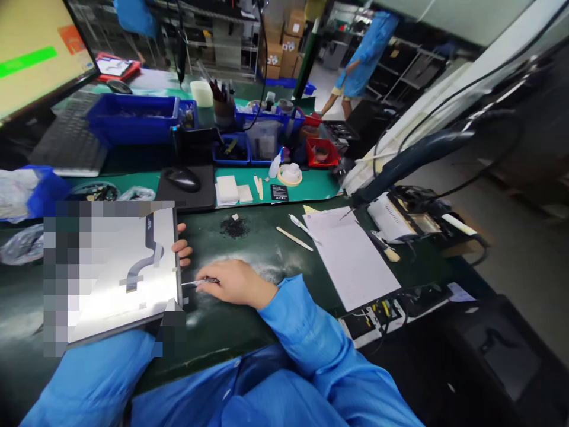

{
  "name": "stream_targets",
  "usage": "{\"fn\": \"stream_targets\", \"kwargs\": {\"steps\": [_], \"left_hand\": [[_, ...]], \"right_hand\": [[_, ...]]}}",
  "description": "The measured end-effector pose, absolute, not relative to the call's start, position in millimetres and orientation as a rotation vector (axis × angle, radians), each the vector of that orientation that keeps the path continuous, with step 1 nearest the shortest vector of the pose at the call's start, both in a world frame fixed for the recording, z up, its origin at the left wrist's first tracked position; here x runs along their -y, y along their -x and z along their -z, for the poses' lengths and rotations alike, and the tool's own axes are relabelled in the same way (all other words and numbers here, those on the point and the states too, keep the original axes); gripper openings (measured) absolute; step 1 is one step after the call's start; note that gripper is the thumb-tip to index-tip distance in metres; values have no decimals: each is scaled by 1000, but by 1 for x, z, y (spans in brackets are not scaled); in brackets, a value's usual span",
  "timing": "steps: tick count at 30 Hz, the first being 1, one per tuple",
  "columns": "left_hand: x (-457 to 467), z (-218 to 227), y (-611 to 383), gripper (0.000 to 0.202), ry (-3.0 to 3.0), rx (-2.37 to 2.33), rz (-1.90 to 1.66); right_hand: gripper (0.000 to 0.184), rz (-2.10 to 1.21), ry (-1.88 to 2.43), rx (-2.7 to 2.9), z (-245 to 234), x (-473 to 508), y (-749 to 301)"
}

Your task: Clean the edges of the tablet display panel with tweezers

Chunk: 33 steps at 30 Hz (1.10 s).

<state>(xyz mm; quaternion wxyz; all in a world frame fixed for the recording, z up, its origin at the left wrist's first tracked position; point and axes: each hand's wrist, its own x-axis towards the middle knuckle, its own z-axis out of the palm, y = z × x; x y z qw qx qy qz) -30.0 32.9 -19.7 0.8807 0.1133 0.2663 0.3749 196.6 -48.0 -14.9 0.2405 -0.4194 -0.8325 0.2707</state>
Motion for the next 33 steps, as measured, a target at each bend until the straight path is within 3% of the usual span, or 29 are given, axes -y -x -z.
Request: {"fn": "stream_targets", "kwargs": {"steps": [5,10,15,22,28,33], "left_hand": [[-29,8,25,26,-310,-529,-781],[-30,20,33,32,-279,-446,-757],[-36,29,39,33,-305,-398,-710],[-29,11,32,33,-279,-460,-753],[-27,3,32,32,-289,-467,-746],[-33,6,36,30,-371,-382,-690]], "right_hand": [[21,-652,1093,2311,15,48,-198],[17,-769,1147,2235,14,50,-197],[18,-676,1086,2302,15,49,-197],[19,-825,1152,2193,14,51,-195],[15,-686,1062,2263,17,50,-194],[16,-797,1148,2173,15,53,-190]]}}
